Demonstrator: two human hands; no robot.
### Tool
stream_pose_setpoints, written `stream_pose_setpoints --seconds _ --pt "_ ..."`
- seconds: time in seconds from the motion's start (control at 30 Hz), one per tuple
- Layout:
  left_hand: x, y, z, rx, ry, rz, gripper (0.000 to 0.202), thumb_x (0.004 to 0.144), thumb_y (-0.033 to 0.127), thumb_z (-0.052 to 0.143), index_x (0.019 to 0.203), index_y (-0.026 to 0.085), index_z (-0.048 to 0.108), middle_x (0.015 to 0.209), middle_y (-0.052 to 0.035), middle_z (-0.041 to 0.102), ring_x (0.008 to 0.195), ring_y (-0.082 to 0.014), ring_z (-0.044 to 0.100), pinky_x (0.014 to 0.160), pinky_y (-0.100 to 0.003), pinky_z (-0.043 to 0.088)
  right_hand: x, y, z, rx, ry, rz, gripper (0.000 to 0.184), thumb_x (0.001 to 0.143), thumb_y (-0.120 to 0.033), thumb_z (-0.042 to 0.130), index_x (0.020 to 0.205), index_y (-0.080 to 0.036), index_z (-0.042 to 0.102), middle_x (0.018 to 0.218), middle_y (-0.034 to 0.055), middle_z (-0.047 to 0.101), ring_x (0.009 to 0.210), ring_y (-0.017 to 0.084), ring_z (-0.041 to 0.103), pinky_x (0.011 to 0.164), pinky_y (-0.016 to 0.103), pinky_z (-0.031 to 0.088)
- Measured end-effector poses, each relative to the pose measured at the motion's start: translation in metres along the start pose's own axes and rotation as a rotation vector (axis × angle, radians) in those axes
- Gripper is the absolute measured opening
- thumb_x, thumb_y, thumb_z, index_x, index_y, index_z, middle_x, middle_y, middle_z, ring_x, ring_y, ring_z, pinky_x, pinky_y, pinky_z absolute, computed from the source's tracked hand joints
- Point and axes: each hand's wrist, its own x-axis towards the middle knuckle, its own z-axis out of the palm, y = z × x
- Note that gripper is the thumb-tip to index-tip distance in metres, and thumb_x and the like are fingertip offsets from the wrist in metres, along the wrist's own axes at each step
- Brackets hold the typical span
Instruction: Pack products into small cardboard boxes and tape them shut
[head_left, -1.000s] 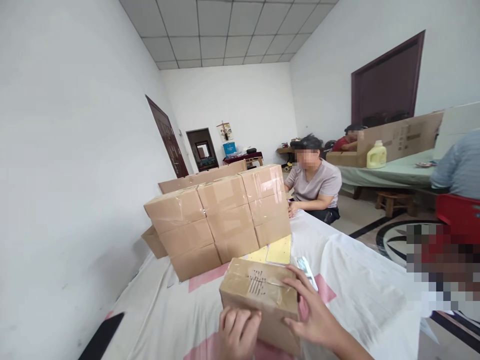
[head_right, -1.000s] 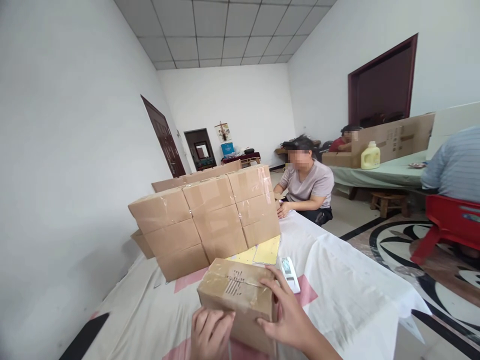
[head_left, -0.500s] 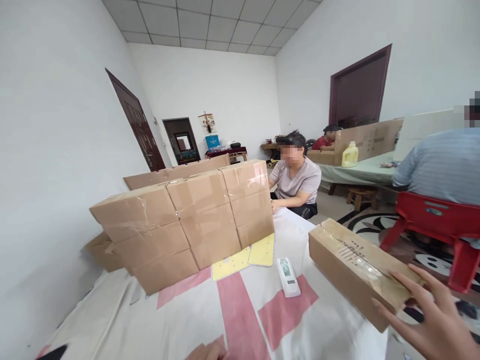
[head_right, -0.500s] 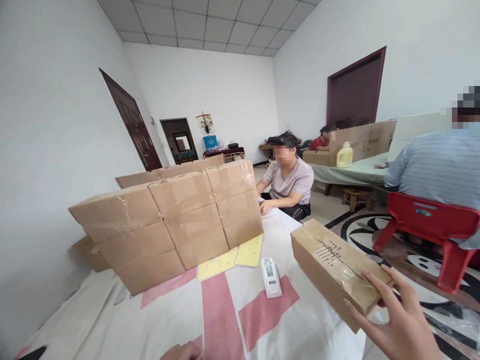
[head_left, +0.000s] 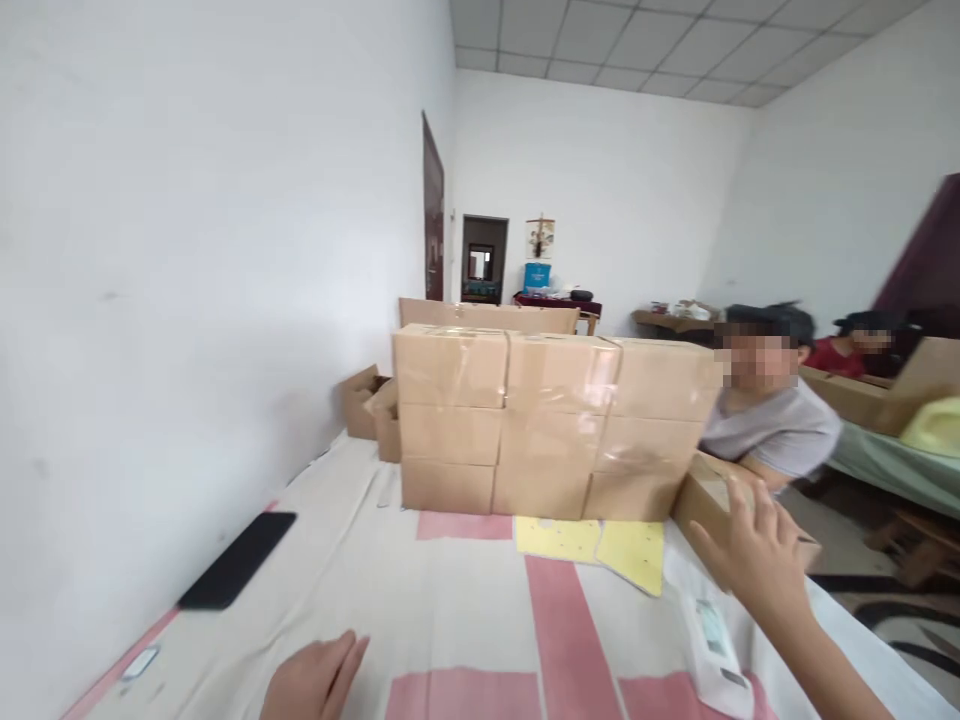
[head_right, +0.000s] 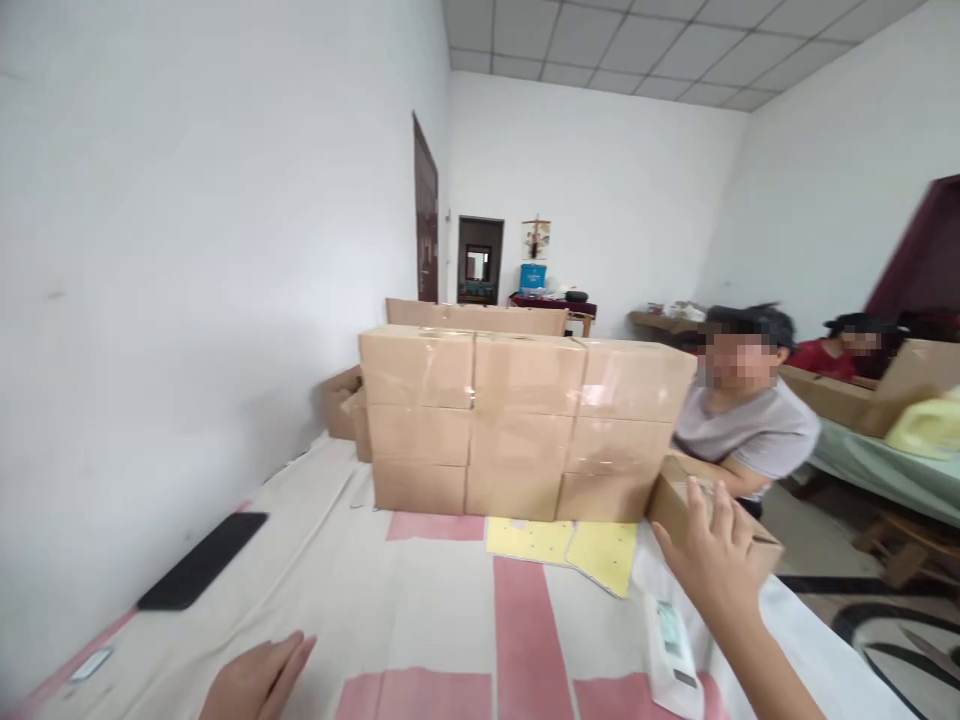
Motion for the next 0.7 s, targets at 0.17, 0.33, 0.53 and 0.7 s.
stream_pose_setpoints --seconds 0.17,0.33,0.53,0.7 --pt "0.075 -0.039 -0.033 -0.103 0.155 -0.353 0.051 0.100 0.053 0.033 0.059 0.023 0.033 0.048 0.0026 0.041 0.048 -0.0146 0.043 0.053 -0.028 0.030 -0.002 -0.196 -0.008 0.559 -0.114 -0.500 0.047 0.096 -0.029 0.055 0.142 -0.022 0.050 0.129 0.0182 0.064 0.118 0.035 0.063 0.096 0.053 0.054" --pt "0.165 -0.094 -0.028 0.032 0.137 -0.652 0.037 0.093 0.046 0.050 0.067 0.024 0.035 0.056 0.0028 0.045 0.059 -0.0176 0.048 0.059 -0.029 0.026 -0.024 -0.401 0.012 1.106 -0.456 -0.599 0.037 0.096 -0.020 0.050 0.131 -0.022 0.059 0.136 0.0126 0.063 0.128 0.025 0.059 0.109 0.043 0.051" --pt "0.222 -0.137 0.030 -0.020 0.017 -0.666 0.010 0.092 0.033 0.054 0.095 0.024 0.057 0.092 -0.0058 0.074 0.086 -0.0224 0.067 0.067 -0.029 0.037 -0.021 -0.590 0.084 1.323 -0.858 -0.246 0.053 0.090 -0.017 0.048 0.143 -0.021 0.056 0.153 0.0083 0.053 0.144 0.018 0.047 0.120 0.035 0.038" --pt "0.225 -0.142 0.065 -0.005 -0.063 -0.603 0.010 0.088 0.025 0.057 0.091 0.020 0.065 0.095 -0.0132 0.075 0.099 -0.0297 0.068 0.082 -0.036 0.041 0.006 -0.677 0.149 1.267 -0.917 -0.003 0.074 0.092 -0.023 0.047 0.162 -0.012 0.024 0.166 0.0149 0.031 0.156 0.023 0.026 0.125 0.042 0.027"
